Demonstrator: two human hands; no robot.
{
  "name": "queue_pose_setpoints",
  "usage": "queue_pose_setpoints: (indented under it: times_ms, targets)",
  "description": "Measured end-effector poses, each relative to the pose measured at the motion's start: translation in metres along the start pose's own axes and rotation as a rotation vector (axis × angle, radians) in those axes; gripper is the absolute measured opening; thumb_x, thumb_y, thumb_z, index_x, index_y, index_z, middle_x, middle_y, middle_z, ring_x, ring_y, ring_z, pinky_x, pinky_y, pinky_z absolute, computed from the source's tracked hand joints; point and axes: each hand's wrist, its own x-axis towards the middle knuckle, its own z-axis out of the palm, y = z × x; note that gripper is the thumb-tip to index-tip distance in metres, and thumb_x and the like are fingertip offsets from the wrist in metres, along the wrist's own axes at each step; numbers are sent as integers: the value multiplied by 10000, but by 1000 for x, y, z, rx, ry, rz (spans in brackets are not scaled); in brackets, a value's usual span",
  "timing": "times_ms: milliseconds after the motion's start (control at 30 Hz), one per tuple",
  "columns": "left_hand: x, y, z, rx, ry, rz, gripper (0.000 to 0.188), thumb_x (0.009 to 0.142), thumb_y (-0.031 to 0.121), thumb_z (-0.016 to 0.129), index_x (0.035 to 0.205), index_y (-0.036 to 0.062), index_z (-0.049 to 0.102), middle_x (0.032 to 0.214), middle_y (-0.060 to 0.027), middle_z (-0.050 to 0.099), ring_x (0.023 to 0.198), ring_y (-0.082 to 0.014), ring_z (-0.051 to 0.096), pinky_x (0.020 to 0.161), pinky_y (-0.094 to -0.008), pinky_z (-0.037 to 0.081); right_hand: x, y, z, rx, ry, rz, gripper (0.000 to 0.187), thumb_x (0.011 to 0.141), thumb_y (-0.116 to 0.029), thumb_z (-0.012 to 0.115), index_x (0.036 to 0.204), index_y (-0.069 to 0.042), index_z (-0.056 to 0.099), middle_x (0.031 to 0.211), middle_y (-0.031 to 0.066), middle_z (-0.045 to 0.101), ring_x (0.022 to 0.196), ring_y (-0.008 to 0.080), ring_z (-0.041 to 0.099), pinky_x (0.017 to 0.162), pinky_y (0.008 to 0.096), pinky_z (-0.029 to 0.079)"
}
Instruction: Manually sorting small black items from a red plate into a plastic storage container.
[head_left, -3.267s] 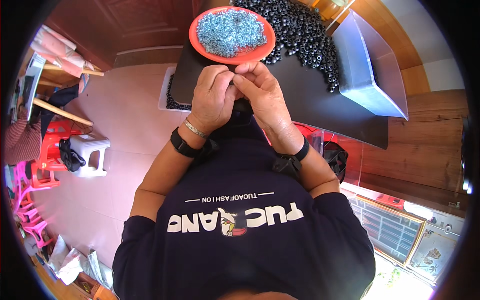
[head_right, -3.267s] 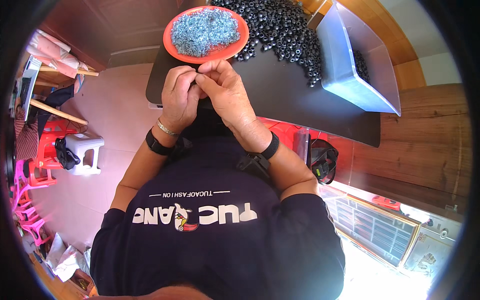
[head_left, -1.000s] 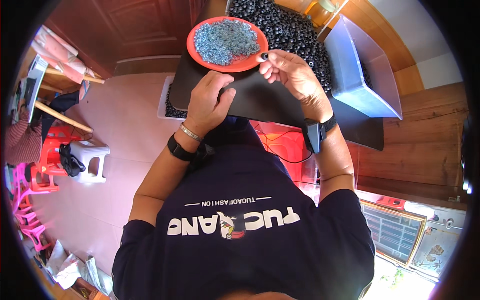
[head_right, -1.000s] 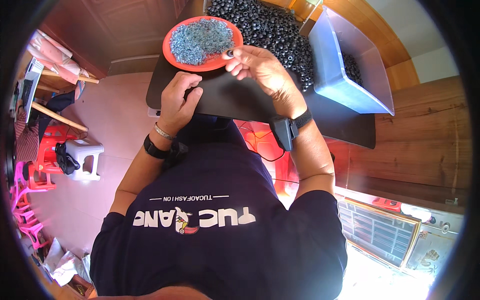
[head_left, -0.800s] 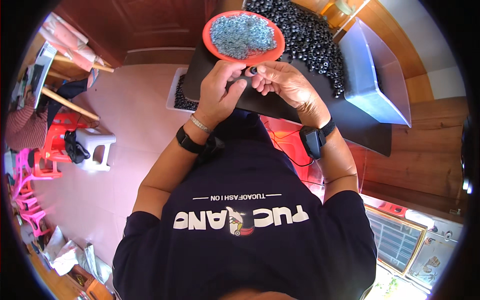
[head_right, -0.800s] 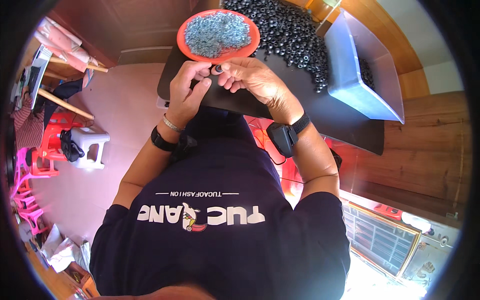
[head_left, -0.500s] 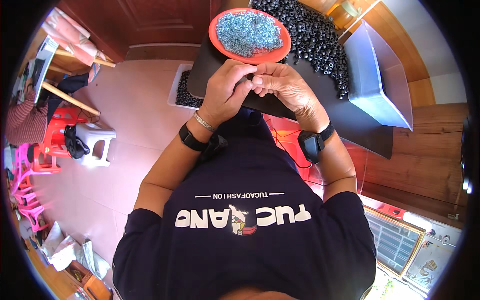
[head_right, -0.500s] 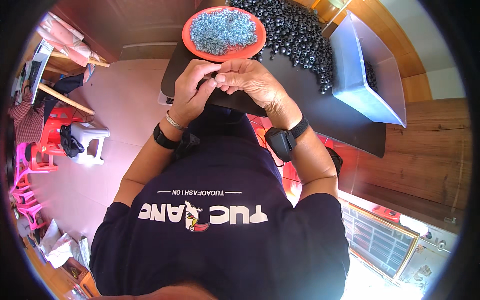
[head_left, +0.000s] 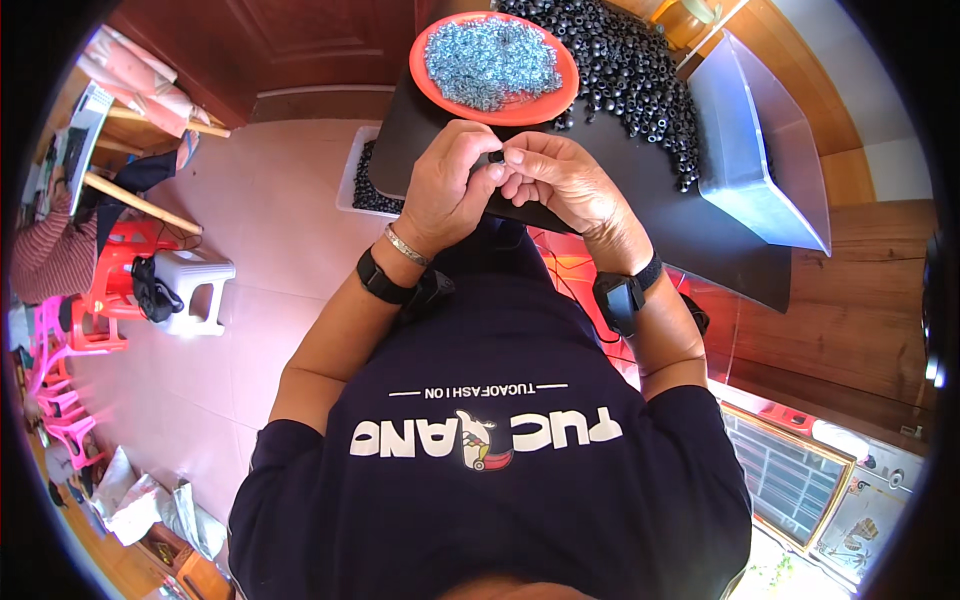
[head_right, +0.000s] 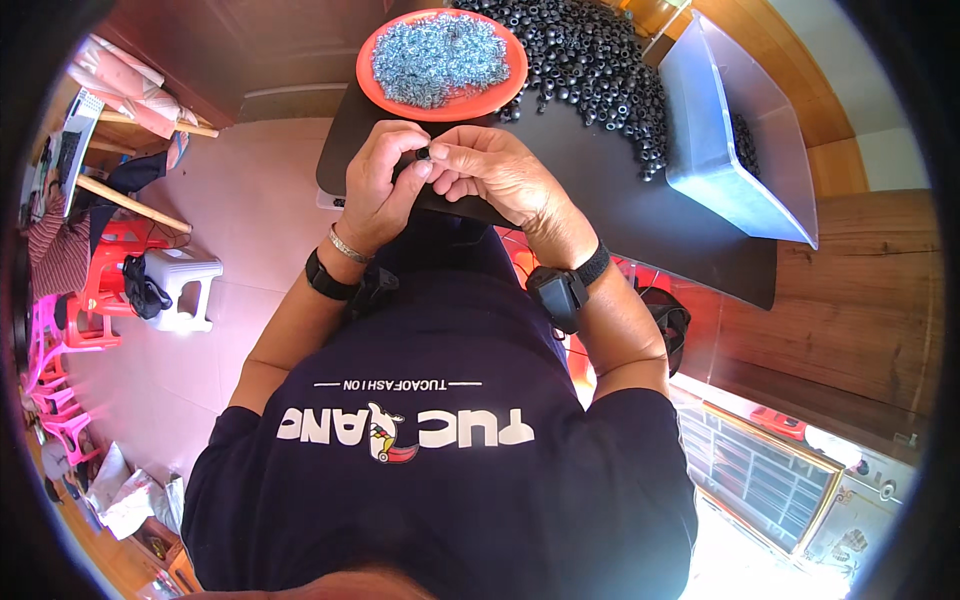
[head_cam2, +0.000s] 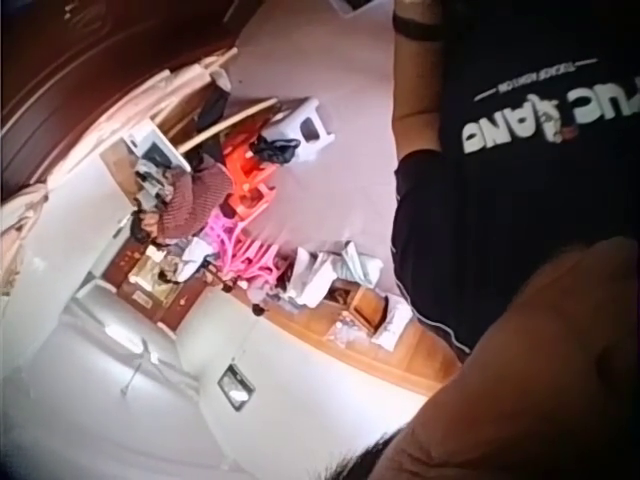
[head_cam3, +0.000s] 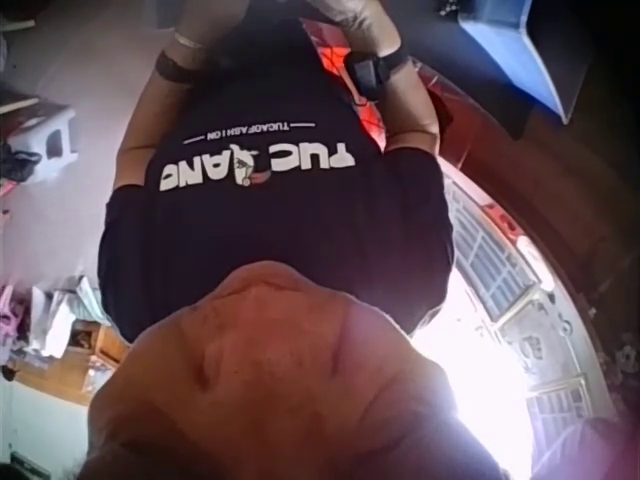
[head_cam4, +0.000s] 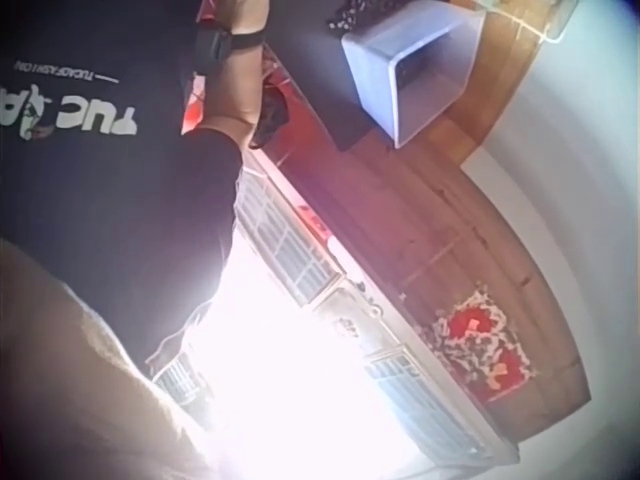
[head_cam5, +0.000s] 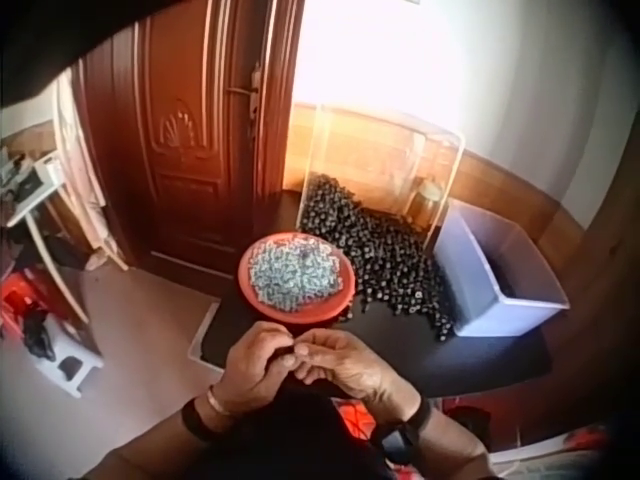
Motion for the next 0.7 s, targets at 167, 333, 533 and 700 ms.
queue_pose_setpoints:
  times_ms: [167,333,533,700]
  targets:
    - [1,0,0,-4,-37,-1,214,800,-1,620,996,25,539,918,-132,578,795,-301,592,707,-367,488,0,1,-2,24,-36,-2,225,927,-226,630,1013,-18,618,885,34,663,761,80,611,704,221,512]
    - [2,2,0,-16,-53,-48,202,806,-4,613,993,23,542,904,-129,573,773,-285,588,698,-360,486,-1,-6,0,-52,-15,14,182,922,-200,620,980,-28,628,874,20,658,754,88,605,692,231,507]
    - [-3,-3,-1,18,11,-88,182,812,-5,606,986,21,557,891,-114,568,738,-242,574,680,-332,477,0,-31,0,-617,47,-154,206,933,-184,594,1005,-6,668,847,8,650,735,94,581,675,216,469]
    - [-2,-2,-1,-17,35,-149,182,815,-4,604,992,15,569,872,-100,562,717,-199,559,676,-308,467,29,-61,-19,-1458,431,-480,153,828,-162,646,943,-96,721,809,123,670,708,236,657,666,337,514]
